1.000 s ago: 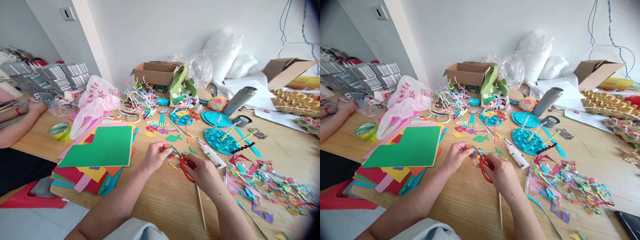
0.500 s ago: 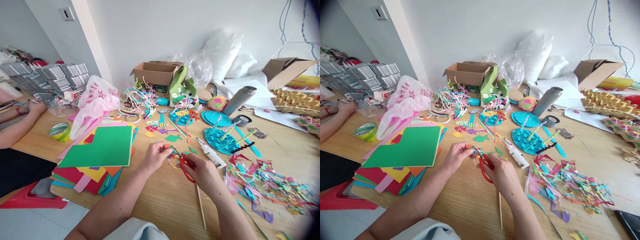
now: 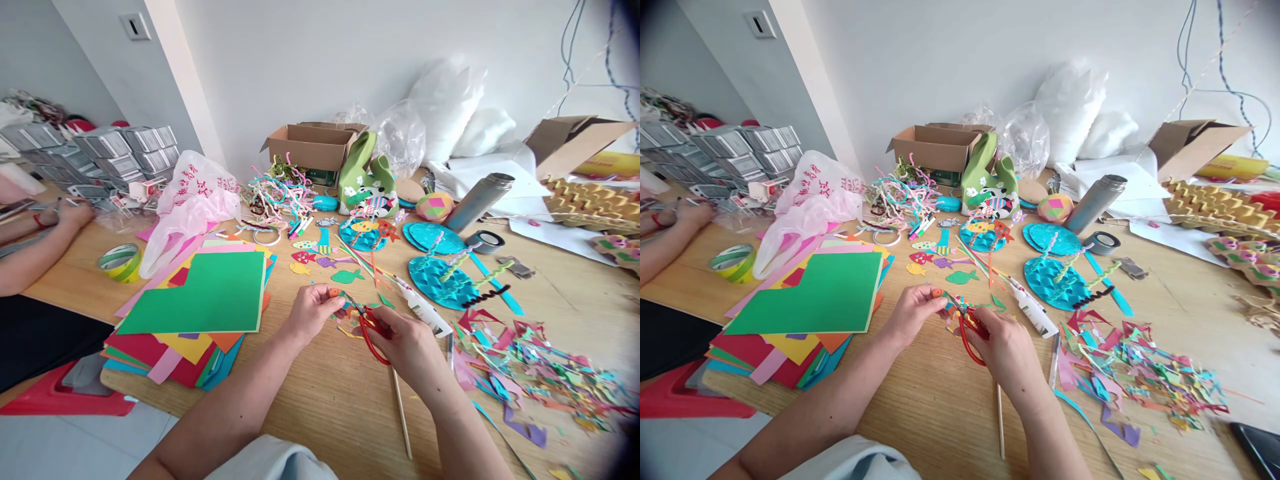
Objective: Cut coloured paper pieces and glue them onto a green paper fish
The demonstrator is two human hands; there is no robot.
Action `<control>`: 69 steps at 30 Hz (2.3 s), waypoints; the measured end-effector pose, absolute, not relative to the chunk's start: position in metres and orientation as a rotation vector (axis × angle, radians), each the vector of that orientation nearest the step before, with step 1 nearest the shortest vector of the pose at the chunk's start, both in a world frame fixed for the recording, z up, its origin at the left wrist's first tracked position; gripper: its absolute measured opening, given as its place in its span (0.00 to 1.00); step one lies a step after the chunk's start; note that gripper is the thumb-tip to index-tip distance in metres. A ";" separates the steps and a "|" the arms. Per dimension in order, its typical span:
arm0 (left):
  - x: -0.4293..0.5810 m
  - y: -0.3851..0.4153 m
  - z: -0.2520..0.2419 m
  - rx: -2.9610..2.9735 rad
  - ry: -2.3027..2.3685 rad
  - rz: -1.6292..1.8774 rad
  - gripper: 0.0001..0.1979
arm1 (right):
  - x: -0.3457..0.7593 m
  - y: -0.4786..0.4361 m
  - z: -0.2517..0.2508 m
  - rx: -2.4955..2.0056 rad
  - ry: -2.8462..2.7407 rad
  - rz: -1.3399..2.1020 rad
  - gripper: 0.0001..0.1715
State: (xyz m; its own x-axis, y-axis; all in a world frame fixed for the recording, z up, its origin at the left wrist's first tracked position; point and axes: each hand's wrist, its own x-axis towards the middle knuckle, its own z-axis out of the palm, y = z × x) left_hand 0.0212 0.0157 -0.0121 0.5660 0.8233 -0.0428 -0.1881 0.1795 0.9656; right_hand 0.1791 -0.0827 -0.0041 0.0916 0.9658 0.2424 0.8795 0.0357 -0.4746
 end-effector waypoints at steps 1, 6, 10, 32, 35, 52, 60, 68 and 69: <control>0.021 0.016 -0.012 1.183 0.664 0.791 0.11 | 0.179 -0.083 -0.004 -1.868 -1.814 0.221 0.15; 0.021 0.015 -0.013 1.193 0.661 0.788 0.12 | 0.181 -0.083 -0.005 -1.908 -1.833 0.239 0.16; 0.021 0.016 -0.012 1.196 0.659 0.797 0.12 | 0.181 -0.083 -0.006 -1.911 -1.825 0.230 0.18; 0.021 0.015 -0.011 1.176 0.659 0.791 0.12 | 0.181 -0.083 -0.006 -1.919 -1.772 0.335 0.18; 0.022 0.015 -0.011 1.140 0.650 0.798 0.12 | 0.180 -0.084 -0.002 -1.891 -1.698 0.394 0.19; 0.024 0.008 -0.010 1.264 0.672 0.824 0.07 | 0.158 -0.073 0.007 -1.456 -0.981 0.888 0.23; 0.028 0.003 -0.022 1.370 0.687 0.807 0.03 | 0.159 -0.071 0.000 -1.448 -0.892 0.927 0.26; 0.029 0.002 -0.018 1.198 0.669 0.693 0.09 | 0.162 -0.071 0.000 -1.474 -0.897 0.928 0.26; 0.030 0.002 -0.018 1.161 0.671 0.692 0.10 | 0.162 -0.071 0.000 -1.480 -0.896 0.931 0.26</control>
State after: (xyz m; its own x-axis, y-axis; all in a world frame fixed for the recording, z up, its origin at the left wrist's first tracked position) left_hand 0.0295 0.0025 -0.0180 0.6173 0.7785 -0.1132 -0.1366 0.2478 0.9591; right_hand 0.1621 -0.0711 0.0001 0.4015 0.9130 -0.0725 0.0383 -0.0958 -0.9947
